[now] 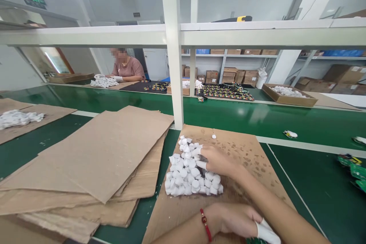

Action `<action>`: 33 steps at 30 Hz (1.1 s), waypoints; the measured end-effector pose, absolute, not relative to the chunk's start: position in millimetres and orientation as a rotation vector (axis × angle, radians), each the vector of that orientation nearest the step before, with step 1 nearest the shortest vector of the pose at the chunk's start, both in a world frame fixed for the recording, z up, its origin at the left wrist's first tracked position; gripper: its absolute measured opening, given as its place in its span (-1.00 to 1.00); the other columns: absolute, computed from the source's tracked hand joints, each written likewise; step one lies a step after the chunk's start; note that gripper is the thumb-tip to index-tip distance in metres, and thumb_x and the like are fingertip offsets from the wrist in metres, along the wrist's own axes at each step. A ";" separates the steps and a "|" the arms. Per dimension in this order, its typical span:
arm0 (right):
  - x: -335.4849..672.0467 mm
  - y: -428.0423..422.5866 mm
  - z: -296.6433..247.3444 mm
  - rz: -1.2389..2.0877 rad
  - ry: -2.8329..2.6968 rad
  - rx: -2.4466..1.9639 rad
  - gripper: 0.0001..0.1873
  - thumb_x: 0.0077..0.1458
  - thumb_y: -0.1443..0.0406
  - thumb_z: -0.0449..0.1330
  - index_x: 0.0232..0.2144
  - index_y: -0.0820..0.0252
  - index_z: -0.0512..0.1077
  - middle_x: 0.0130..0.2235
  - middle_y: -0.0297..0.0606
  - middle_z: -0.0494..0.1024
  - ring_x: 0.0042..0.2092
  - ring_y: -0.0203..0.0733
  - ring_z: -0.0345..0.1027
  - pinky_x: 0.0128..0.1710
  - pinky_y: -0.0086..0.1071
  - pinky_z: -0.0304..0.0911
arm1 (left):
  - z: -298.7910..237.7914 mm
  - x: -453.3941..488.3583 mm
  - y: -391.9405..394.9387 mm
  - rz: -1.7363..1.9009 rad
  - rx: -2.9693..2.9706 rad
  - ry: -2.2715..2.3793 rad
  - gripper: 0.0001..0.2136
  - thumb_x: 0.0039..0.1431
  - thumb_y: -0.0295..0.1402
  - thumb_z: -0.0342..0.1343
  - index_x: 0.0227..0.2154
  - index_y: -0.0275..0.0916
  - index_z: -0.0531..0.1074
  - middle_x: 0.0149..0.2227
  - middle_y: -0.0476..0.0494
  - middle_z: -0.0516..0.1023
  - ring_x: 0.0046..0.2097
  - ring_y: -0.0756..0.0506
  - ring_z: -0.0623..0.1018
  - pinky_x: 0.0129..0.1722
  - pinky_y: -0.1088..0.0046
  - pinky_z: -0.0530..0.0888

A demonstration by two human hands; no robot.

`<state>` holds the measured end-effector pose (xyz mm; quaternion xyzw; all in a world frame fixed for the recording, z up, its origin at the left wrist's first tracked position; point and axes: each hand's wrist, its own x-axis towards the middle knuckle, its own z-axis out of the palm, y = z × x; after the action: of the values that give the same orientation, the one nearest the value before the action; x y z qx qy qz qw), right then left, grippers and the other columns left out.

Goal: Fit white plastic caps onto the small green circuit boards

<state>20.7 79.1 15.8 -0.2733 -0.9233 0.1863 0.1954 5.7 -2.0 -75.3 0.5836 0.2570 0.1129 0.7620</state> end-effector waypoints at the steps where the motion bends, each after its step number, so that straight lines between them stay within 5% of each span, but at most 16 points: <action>1: 21.3 78.4 13.2 0.531 -2.560 -0.781 -0.86 -0.14 0.48 0.16 -0.63 0.25 0.30 -0.51 -0.31 0.36 -0.41 -0.25 0.20 -0.41 -0.43 0.11 | -75.6 5.3 -2.2 0.253 1.277 0.569 -0.61 -0.25 -0.04 0.23 -0.48 -0.30 0.55 -0.52 -0.05 0.52 -0.49 0.03 0.39 -0.46 0.54 0.39; 6: 29.1 78.0 14.5 0.686 -2.348 -0.839 -0.93 -0.06 0.45 0.09 -0.49 0.26 0.36 -0.48 -0.31 0.41 -0.47 -0.29 0.25 -0.46 -0.46 0.18 | -78.6 6.6 -1.7 0.179 1.273 0.686 -0.62 -0.30 -0.09 0.27 -0.44 -0.30 0.56 -0.53 -0.03 0.51 -0.53 0.08 0.34 -0.52 0.61 0.34; 11: 15.5 88.1 30.3 0.798 -2.250 -0.758 -0.75 0.12 0.34 0.00 -0.17 0.21 0.40 -0.15 -0.17 0.48 -0.21 -0.18 0.34 -0.20 -0.34 0.26 | -80.7 9.7 -0.1 0.125 1.229 0.665 -0.61 -0.31 -0.15 0.30 -0.38 -0.29 0.56 -0.48 -0.02 0.53 -0.53 0.09 0.33 -0.52 0.62 0.34; 16: -11.5 100.3 23.5 0.926 -2.340 -0.610 -0.65 0.11 0.42 -0.05 -0.15 0.15 0.45 -0.07 -0.21 0.46 -0.02 -0.14 0.28 0.04 -0.23 0.13 | -83.9 9.2 1.8 0.156 1.229 0.592 -0.65 -0.24 -0.17 0.27 -0.40 -0.33 0.57 -0.51 0.00 0.51 -0.52 0.09 0.33 -0.51 0.63 0.33; 22: -1.1 108.0 21.5 1.065 -2.450 -0.528 -0.51 -0.08 0.57 -0.06 -0.13 0.20 0.41 -0.12 -0.23 0.47 -0.15 -0.21 0.35 -0.15 -0.33 0.28 | -85.0 8.0 1.6 0.149 1.291 0.620 -0.73 -0.14 -0.19 0.21 -0.51 -0.34 0.56 -0.57 0.00 0.47 -0.51 0.07 0.35 -0.46 0.59 0.35; 30: 0.2 103.8 35.0 0.942 -2.604 -0.575 -0.94 -0.06 0.40 0.13 -0.45 0.23 0.39 -0.38 -0.31 0.42 -0.31 -0.22 0.25 -0.32 -0.40 0.16 | -81.9 6.3 2.9 0.165 1.377 0.614 -0.72 -0.12 -0.17 0.20 -0.46 -0.32 0.57 -0.56 -0.01 0.48 -0.48 0.03 0.38 -0.39 0.52 0.40; 33: -2.8 106.1 38.2 0.938 -2.645 -0.628 -0.93 -0.11 0.38 0.17 -0.54 0.22 0.31 -0.49 -0.40 0.36 -0.46 -0.31 0.18 -0.49 -0.47 0.07 | -80.6 2.9 3.2 0.175 1.403 0.642 -0.67 -0.16 -0.11 0.20 -0.48 -0.32 0.56 -0.54 -0.03 0.48 -0.47 0.01 0.38 -0.40 0.50 0.40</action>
<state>-2.8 106.1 38.2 -0.2165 -0.9116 0.3235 0.1324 2.9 3.2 -80.6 0.6331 0.2897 0.0788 0.7135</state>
